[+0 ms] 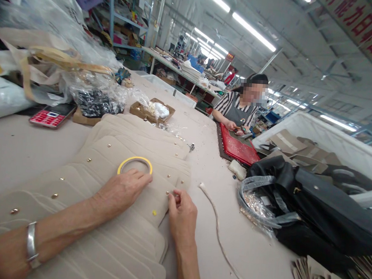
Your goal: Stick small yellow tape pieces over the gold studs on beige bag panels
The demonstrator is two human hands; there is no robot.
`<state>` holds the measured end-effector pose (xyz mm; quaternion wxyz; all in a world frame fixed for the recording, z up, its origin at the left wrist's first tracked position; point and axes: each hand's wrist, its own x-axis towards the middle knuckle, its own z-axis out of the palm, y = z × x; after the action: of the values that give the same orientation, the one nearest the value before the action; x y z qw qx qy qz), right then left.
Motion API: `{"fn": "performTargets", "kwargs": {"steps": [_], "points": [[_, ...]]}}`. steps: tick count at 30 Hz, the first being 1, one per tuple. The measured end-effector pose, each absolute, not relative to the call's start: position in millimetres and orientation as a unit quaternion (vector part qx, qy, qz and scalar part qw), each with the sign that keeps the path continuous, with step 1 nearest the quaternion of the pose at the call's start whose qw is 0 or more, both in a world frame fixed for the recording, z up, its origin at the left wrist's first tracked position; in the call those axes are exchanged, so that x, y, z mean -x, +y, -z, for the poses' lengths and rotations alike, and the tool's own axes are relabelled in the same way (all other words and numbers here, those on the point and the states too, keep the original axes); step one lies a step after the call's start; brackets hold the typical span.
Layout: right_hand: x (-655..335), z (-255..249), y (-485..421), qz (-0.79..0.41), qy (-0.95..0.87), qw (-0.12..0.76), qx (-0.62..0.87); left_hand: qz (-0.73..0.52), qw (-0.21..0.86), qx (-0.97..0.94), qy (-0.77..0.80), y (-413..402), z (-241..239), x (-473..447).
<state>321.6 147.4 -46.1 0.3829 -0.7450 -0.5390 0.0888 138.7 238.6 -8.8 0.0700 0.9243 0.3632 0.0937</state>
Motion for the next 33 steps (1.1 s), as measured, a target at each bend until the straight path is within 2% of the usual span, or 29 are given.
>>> {"fn": "performTargets", "kwargs": {"steps": [5,9,13,17,20,25,33], "points": [[-323.4,49.4,164.2,0.001,-0.609,0.297,0.736,-0.070,0.089,-0.938,0.329,231.7,12.5,-138.5],[-324.7,44.6,181.2,0.043,-0.599,0.285,0.747,-0.066,0.099,-0.942,0.314,228.3,16.0,-135.3],[-323.5,39.3,186.5,0.009,-0.565,0.354,0.745,-0.130,0.116,-0.946,0.273,229.3,20.3,-131.5],[-317.7,29.0,169.0,-0.143,-0.540,0.463,0.688,-0.227,0.149,-0.935,0.229,231.3,28.2,-129.6],[-311.0,21.9,152.8,-0.197,-0.590,0.472,0.624,-0.259,0.165,-0.927,0.214,230.8,33.3,-129.7],[-300.8,20.1,147.1,-0.131,-0.689,0.448,0.555,-0.242,0.177,-0.931,0.208,227.1,33.2,-130.7],[-293.5,29.4,153.3,-0.018,-0.703,0.424,0.571,-0.218,0.191,-0.927,0.236,229.2,28.4,-131.8]]}}
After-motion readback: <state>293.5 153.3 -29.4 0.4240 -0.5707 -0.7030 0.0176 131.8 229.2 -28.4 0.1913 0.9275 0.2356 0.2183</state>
